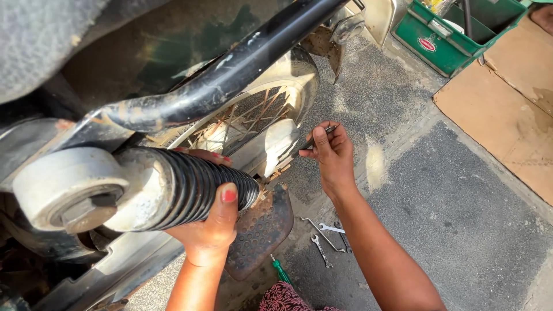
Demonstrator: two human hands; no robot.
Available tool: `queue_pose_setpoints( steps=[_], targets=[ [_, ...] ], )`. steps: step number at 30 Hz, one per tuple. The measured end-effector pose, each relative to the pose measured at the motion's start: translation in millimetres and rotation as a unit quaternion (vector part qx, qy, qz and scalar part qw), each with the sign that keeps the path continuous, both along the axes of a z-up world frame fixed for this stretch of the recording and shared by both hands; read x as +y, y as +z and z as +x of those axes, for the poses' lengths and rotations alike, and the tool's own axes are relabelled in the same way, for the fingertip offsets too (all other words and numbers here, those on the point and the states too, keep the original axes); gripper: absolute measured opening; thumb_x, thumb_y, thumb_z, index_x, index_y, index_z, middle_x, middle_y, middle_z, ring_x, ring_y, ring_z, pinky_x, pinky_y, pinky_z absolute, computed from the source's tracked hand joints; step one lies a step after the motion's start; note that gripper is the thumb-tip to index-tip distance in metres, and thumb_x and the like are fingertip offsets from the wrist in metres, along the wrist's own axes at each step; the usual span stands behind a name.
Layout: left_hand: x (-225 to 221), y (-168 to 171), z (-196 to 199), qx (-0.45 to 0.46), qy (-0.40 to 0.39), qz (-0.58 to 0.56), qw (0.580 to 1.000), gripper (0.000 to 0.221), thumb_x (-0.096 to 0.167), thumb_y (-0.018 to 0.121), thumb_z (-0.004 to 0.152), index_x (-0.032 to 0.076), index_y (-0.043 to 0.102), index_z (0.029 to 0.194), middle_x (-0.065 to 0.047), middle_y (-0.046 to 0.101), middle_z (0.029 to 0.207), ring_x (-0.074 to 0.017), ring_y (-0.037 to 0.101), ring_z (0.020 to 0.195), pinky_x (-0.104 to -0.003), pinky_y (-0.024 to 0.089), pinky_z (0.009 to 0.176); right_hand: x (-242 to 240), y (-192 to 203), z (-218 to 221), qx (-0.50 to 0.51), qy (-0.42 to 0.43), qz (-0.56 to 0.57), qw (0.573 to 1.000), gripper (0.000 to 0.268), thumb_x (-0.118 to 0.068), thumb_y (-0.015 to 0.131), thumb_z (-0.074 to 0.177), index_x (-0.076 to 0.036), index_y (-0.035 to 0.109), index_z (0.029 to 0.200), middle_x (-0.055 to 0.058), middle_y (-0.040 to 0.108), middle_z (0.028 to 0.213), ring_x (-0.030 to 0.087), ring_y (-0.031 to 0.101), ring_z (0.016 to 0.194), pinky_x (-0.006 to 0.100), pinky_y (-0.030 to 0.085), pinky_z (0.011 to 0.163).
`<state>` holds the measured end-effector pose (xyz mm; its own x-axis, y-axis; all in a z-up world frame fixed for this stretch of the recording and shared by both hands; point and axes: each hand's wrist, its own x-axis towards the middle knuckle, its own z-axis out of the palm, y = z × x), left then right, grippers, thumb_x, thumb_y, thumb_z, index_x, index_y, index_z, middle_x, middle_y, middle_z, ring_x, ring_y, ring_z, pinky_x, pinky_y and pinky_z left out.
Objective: The person kneels beside a parked motorcycle and works on the rear shock and footrest area. They use combination wrenches to loosen and turn bolts near the shock mount, pick up a small fastener by hand, and use a flat file-like tool against the metal footrest bracket, repositioning repeatedly.
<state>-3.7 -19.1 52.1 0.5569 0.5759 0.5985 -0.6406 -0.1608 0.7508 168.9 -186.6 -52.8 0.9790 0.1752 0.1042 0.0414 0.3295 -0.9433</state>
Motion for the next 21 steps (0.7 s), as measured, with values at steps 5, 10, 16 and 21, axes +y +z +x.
queue_pose_setpoints(
  steps=[5,10,16,21],
  targets=[
    [2,2,-2,-0.009,-0.011,-0.011,1.000,0.068,0.030,0.084,0.098,0.000,0.041,0.142,-0.015,0.065,0.114,-0.0212,0.066,0.103,-0.039,0.060,0.097,2,-1,6,0.005,0.010,0.014,1.000,0.023,-0.029,0.060,0.103,-0.008,0.055,0.112,0.004,0.064,0.092,0.006,0.057,0.071,0.032,0.064,0.070],
    [2,3,-4,-0.003,-0.008,0.017,1.000,0.066,0.026,0.080,0.101,0.000,0.039,0.145,-0.015,0.064,0.118,-0.0215,0.065,0.104,-0.039,0.060,0.100,-4,-5,13,0.037,0.013,0.051,0.998,0.025,-0.032,0.058,0.106,-0.009,0.053,0.114,0.003,0.062,0.092,0.006,0.054,0.069,0.031,0.063,0.070],
    [-2,0,0,-0.010,-0.002,0.016,1.000,0.068,0.024,0.080,0.101,0.000,0.037,0.147,-0.016,0.064,0.117,-0.0212,0.064,0.099,-0.038,0.058,0.097,-2,-11,18,0.064,0.010,0.063,0.996,0.021,-0.029,0.057,0.105,-0.010,0.052,0.112,0.003,0.062,0.091,0.006,0.054,0.069,0.030,0.064,0.069],
    [-5,4,-2,-0.014,-0.008,0.023,1.000,0.065,0.023,0.079,0.103,0.001,0.037,0.148,-0.017,0.063,0.118,-0.0223,0.065,0.101,-0.038,0.057,0.099,0,-11,19,0.079,0.016,0.080,0.994,0.020,-0.028,0.056,0.105,-0.010,0.053,0.113,0.002,0.060,0.090,0.005,0.051,0.068,0.028,0.062,0.066]
  ],
)
